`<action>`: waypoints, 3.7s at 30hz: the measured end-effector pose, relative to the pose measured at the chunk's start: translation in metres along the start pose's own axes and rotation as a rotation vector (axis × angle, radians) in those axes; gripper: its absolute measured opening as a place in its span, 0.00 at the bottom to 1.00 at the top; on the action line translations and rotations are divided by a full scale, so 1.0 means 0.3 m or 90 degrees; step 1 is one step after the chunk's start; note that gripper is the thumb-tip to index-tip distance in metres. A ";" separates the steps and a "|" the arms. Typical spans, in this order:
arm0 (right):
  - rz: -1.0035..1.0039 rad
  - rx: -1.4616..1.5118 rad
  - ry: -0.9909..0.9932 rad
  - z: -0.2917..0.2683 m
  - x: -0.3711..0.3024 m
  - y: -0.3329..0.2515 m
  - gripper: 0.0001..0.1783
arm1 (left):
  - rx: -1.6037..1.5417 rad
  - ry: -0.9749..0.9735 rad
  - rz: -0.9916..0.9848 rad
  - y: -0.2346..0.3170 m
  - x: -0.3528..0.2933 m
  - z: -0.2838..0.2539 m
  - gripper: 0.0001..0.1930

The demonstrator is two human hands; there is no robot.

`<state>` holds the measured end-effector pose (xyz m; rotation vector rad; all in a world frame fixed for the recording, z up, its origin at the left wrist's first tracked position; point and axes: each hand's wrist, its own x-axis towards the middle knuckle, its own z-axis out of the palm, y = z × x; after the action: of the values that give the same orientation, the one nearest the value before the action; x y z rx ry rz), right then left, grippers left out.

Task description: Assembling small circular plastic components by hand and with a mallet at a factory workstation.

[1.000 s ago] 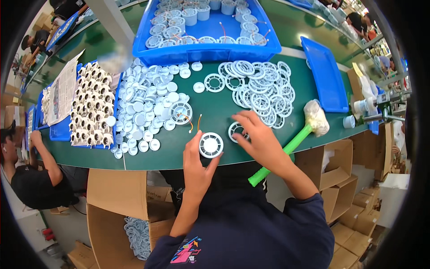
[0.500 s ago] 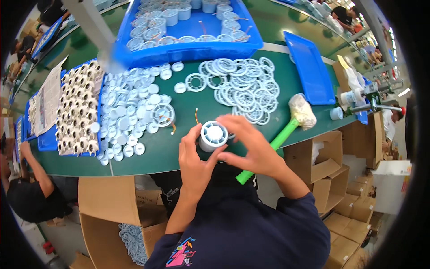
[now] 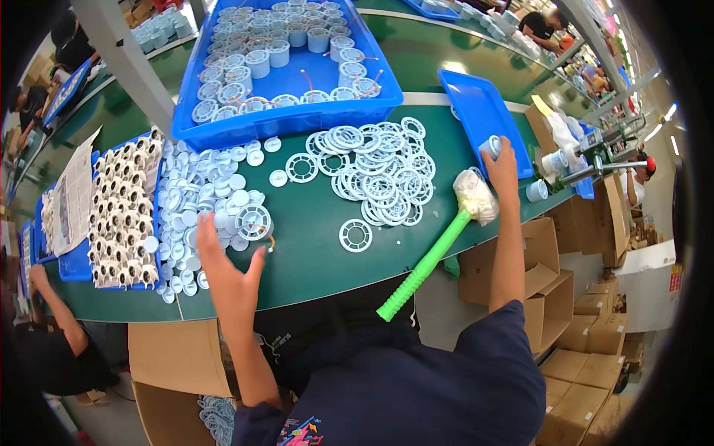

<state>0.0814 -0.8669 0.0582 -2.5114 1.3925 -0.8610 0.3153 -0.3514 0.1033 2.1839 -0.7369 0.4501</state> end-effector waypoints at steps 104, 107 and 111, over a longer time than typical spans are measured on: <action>-0.569 0.437 -0.367 -0.113 -0.693 -1.006 0.37 | -0.162 -0.024 -0.072 0.095 -0.244 0.158 0.33; -0.565 0.441 -0.422 -0.110 -0.688 -1.007 0.37 | -0.160 -0.036 -0.070 0.096 -0.249 0.153 0.33; -0.569 0.446 -0.424 -0.115 -0.686 -1.010 0.38 | -0.161 -0.035 -0.062 0.093 -0.249 0.156 0.33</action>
<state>0.2012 -0.5242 0.1187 -2.3768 -0.2482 -0.3850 0.2439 -0.3751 0.0497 1.9899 -0.6745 0.2341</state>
